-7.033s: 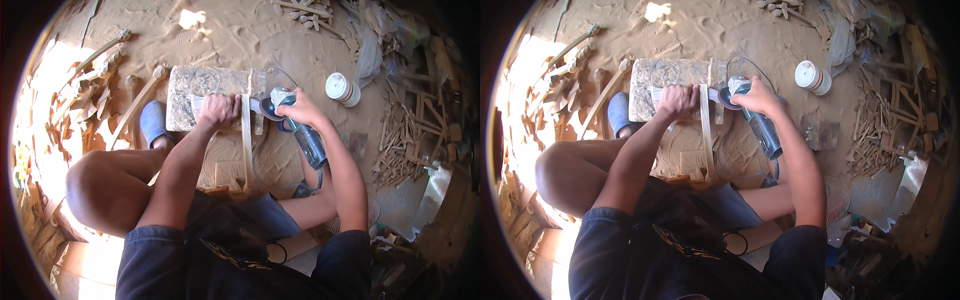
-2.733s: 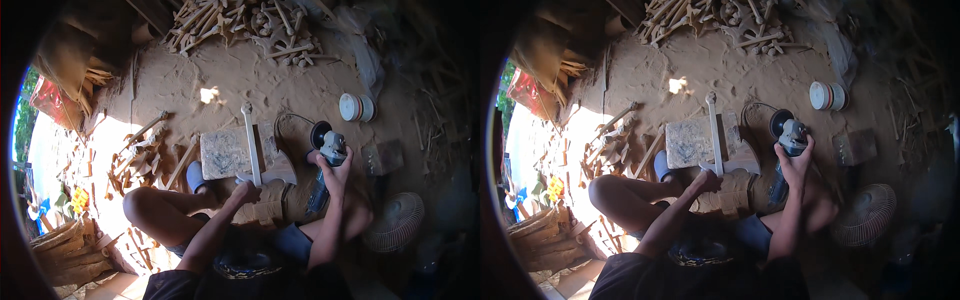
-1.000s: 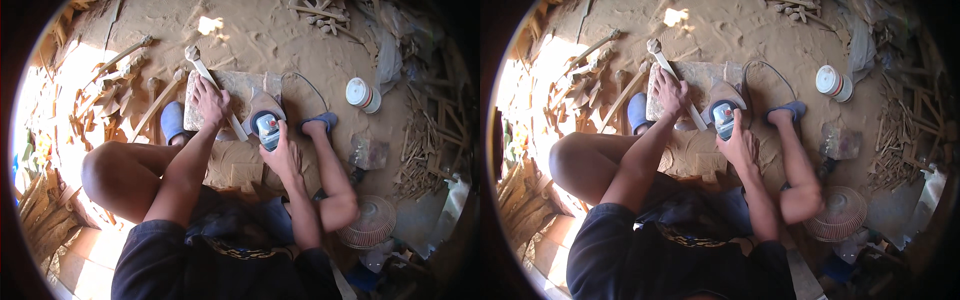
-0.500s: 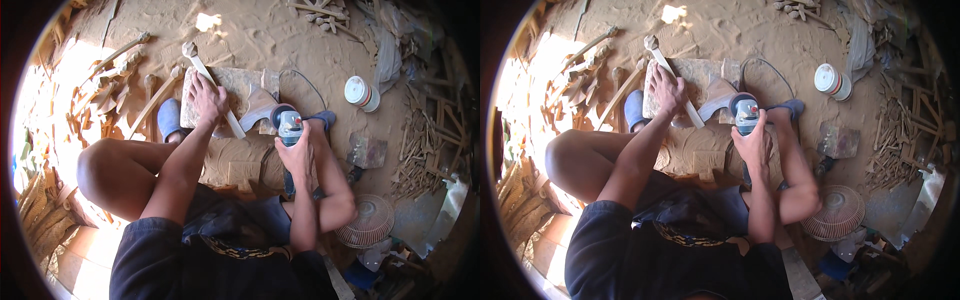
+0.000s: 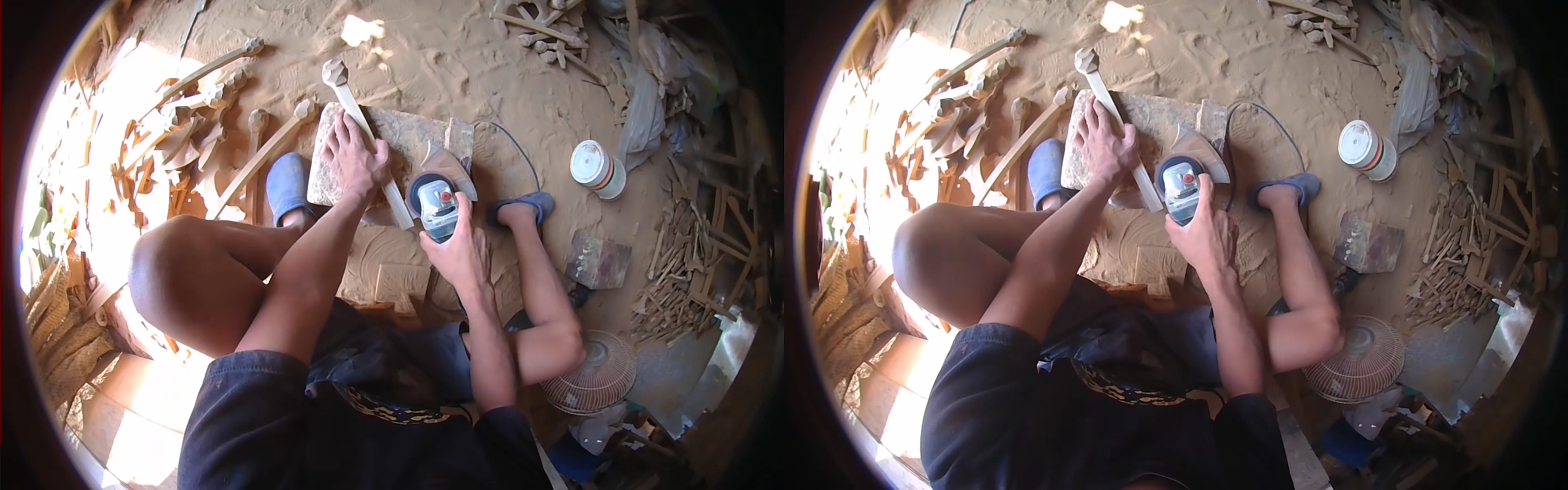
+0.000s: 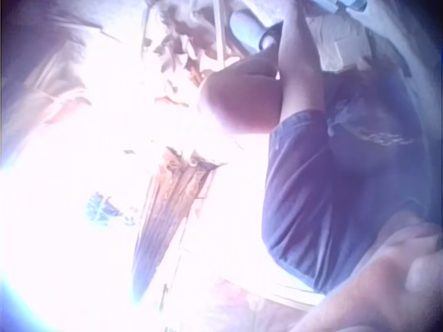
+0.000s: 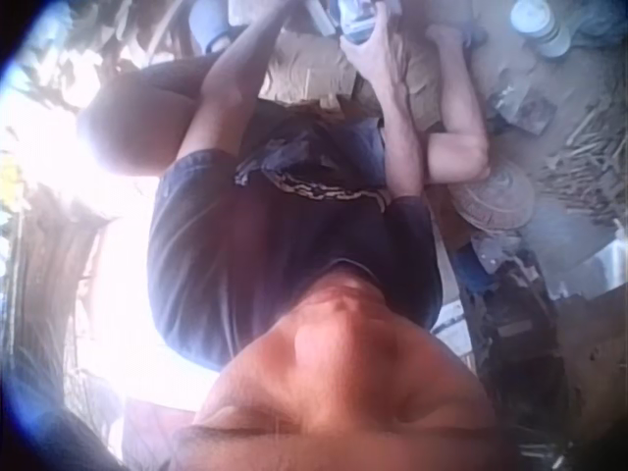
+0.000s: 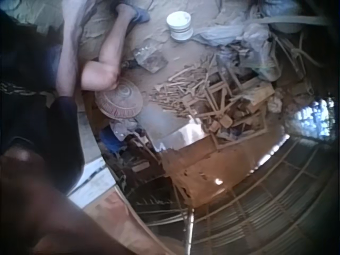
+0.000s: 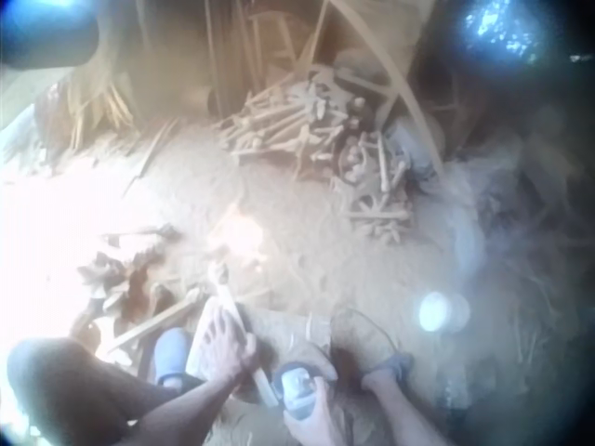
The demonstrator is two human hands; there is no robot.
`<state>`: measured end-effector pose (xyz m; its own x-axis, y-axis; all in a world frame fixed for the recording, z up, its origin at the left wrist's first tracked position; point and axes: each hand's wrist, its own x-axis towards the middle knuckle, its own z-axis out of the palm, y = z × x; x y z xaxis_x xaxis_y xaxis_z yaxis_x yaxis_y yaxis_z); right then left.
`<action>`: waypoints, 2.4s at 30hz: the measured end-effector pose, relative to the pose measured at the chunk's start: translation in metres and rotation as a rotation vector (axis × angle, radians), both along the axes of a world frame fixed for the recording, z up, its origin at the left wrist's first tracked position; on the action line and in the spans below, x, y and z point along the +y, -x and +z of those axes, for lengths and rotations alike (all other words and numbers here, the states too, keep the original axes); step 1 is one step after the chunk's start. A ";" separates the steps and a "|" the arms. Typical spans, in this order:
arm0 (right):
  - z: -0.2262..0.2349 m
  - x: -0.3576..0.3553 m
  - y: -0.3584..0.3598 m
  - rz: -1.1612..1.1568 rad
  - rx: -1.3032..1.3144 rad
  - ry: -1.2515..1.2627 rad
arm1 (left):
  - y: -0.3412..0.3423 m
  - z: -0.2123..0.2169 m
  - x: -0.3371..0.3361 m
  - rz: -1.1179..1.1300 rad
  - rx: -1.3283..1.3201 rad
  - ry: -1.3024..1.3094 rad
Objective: The person uses an angle grinder with a sanding disc to smooth the surfaces of a curved wooden piece, rotating and shifting the piece on a stone block to access different edges and sides.
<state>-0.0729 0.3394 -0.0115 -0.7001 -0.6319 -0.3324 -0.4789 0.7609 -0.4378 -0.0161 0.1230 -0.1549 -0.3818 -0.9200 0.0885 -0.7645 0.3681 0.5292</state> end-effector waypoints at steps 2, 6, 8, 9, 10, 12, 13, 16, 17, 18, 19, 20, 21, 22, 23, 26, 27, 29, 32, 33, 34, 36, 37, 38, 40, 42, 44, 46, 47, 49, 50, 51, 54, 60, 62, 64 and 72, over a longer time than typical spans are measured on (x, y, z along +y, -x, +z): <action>0.000 0.000 -0.001 -0.007 0.007 -0.002 | 0.003 0.002 0.001 -0.002 0.007 0.004; 0.009 -0.007 -0.002 -0.033 0.001 -0.075 | 0.003 0.004 0.000 0.005 -0.021 -0.004; 0.002 -0.003 0.002 -0.048 0.044 -0.044 | 0.002 0.004 0.000 -0.017 0.001 -0.018; -0.001 -0.001 0.005 -0.059 0.087 -0.008 | 0.001 0.003 0.000 -0.022 0.001 -0.023; 0.000 -0.001 0.010 -0.076 0.108 0.030 | 0.001 0.004 -0.002 -0.024 0.003 -0.022; 0.004 0.003 0.023 -0.153 0.100 -0.019 | 0.000 0.005 -0.002 -0.034 -0.002 -0.024; 0.007 0.004 0.029 -0.227 0.092 -0.059 | 0.000 0.006 -0.002 -0.036 0.000 -0.023; 0.007 0.015 0.043 -0.303 0.204 -0.080 | 0.002 0.007 -0.001 -0.045 -0.012 -0.007; 0.006 0.020 0.045 -0.297 0.258 -0.064 | 0.003 0.008 0.000 -0.039 -0.022 -0.007; 0.005 0.025 0.045 -0.297 0.262 -0.062 | 0.004 0.009 0.000 -0.032 -0.033 -0.007; 0.008 0.025 0.042 -0.281 0.194 -0.013 | 0.003 0.007 -0.001 -0.028 -0.033 -0.005; 0.011 0.024 0.038 -0.265 0.126 0.036 | 0.001 0.006 -0.002 -0.018 -0.024 0.006; 0.012 0.019 0.033 -0.243 0.076 0.091 | -0.001 0.005 -0.003 -0.006 -0.016 0.018; 0.009 0.019 0.030 -0.204 0.061 0.090 | 0.001 0.005 -0.003 -0.008 -0.010 0.019; 0.007 0.018 0.027 -0.165 0.045 0.088 | 0.003 0.006 -0.002 -0.011 -0.022 0.000; 0.001 0.007 0.018 -0.073 0.047 0.130 | 0.004 0.009 -0.001 -0.014 -0.028 -0.034; 0.000 0.003 0.017 -0.059 0.008 0.115 | 0.004 0.010 -0.001 -0.019 -0.023 -0.049; 0.000 -0.003 0.015 -0.044 -0.015 0.062 | 0.003 0.009 -0.002 -0.008 -0.011 -0.049; -0.003 -0.005 0.018 -0.031 -0.008 0.029 | 0.002 0.007 -0.003 -0.015 -0.023 -0.029; -0.004 -0.005 0.021 -0.035 0.021 0.051 | 0.003 0.007 -0.003 -0.008 -0.019 -0.030; 0.004 -0.010 0.024 -0.078 -0.020 -0.008 | 0.002 0.006 -0.002 -0.013 -0.023 -0.024; 0.002 -0.017 0.033 -0.138 0.058 -0.026 | 0.000 0.004 -0.002 -0.014 -0.028 -0.022; 0.003 -0.020 0.038 -0.181 0.078 -0.031 | 0.001 0.004 -0.003 -0.017 -0.016 -0.026; 0.000 -0.020 0.042 -0.167 0.183 -0.008 | 0.001 0.004 -0.004 -0.021 -0.005 -0.030; 0.003 -0.022 0.049 -0.152 0.121 0.018 | 0.001 0.004 -0.004 -0.016 -0.011 -0.035; 0.004 -0.029 0.053 -0.086 0.015 0.069 | -0.001 0.004 -0.004 -0.008 -0.018 -0.038; -0.002 -0.031 0.057 -0.037 0.046 0.060 | 0.002 0.006 -0.003 -0.019 -0.014 -0.039; -0.005 -0.037 0.058 -0.003 0.102 0.017 | 0.004 0.008 -0.003 -0.023 -0.004 -0.045; -0.005 -0.042 0.060 -0.002 0.102 0.016 | 0.003 0.008 -0.002 -0.027 0.000 -0.052; -0.005 -0.050 0.063 -0.081 0.142 -0.024 | 0.002 0.009 -0.003 -0.025 -0.007 -0.051; -0.008 -0.051 0.062 -0.083 0.187 -0.018 | 0.000 0.009 -0.005 -0.025 -0.015 -0.048; -0.008 -0.051 0.065 -0.078 0.185 -0.017 | -0.002 0.010 -0.006 -0.020 -0.017 -0.048; -0.001 -0.049 0.072 -0.004 0.072 0.054 | 0.001 0.010 -0.004 -0.016 -0.020 -0.037; -0.007 -0.068 0.067 -0.104 0.170 -0.051 | 0.003 0.015 -0.002 -0.034 -0.009 -0.067; -0.007 -0.067 0.066 -0.088 0.174 -0.035 | 0.002 0.012 -0.004 -0.021 -0.035 -0.038; -0.002 -0.065 0.062 -0.073 0.177 -0.023 | 0.002 0.010 -0.005 -0.020 -0.024 -0.037; 0.013 -0.003 0.050 -0.270 0.077 -0.099 | -0.002 0.011 -0.006 -0.016 -0.018 -0.043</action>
<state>-0.1234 0.3365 0.0010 -0.8639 -0.3870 -0.3222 -0.2826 0.9022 -0.3258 -0.0143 0.1173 -0.1438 -0.3976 -0.9166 0.0418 -0.7685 0.3575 0.5307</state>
